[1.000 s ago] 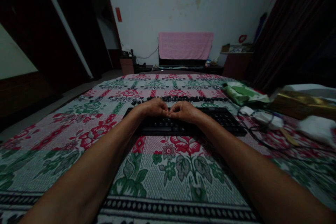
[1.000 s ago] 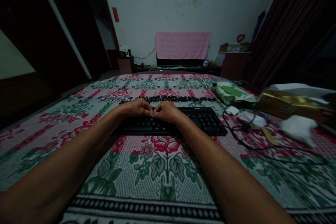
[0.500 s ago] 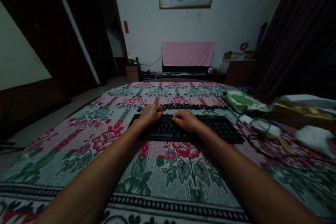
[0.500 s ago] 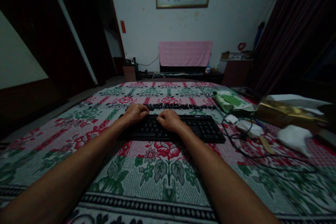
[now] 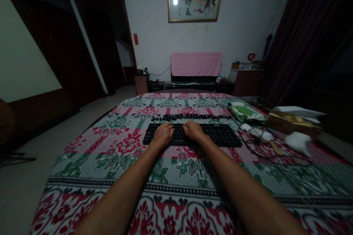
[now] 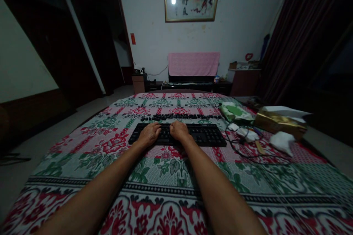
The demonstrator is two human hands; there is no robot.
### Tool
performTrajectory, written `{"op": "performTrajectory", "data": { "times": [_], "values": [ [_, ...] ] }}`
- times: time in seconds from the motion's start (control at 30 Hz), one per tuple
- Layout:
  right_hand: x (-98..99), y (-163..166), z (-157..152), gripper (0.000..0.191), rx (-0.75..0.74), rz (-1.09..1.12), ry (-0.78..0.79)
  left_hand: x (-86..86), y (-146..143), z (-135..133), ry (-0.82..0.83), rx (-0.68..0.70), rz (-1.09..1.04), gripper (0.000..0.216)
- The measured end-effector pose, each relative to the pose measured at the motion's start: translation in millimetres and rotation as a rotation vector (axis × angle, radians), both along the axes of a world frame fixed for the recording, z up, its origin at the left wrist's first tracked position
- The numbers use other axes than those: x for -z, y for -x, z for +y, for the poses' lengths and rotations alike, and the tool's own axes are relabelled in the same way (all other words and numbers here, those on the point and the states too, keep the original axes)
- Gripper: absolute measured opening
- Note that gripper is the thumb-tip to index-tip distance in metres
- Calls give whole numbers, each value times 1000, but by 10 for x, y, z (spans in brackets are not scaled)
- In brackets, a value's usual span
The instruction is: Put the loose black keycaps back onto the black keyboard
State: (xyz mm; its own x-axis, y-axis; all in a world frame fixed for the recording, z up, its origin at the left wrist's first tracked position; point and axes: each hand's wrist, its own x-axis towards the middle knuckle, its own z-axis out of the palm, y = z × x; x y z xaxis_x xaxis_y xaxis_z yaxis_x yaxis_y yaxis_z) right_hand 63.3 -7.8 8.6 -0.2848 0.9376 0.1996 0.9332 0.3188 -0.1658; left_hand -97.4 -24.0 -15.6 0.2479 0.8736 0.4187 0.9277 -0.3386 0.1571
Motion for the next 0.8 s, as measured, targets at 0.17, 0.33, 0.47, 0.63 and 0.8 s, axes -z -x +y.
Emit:
{"op": "performTrajectory", "data": {
  "times": [0.17, 0.33, 0.47, 0.63, 0.8],
  "values": [
    [9, 40, -34, 32, 34, -2, 3, 34, 30, 12, -55, 28, -16, 30],
    [44, 44, -169, 32, 36, 21, -11, 43, 34, 0, -65, 41, -31, 31],
    [153, 25, -272, 31, -48, 99, -127, 66, 19, -50, -83, 14, -41, 31],
    [291, 24, -348, 31, -92, 134, -305, 87, -9, -125, -93, -41, -20, 32],
    [280, 23, -359, 29, -102, 160, -367, 83, -23, -96, -68, -59, -27, 31]
  ]
}}
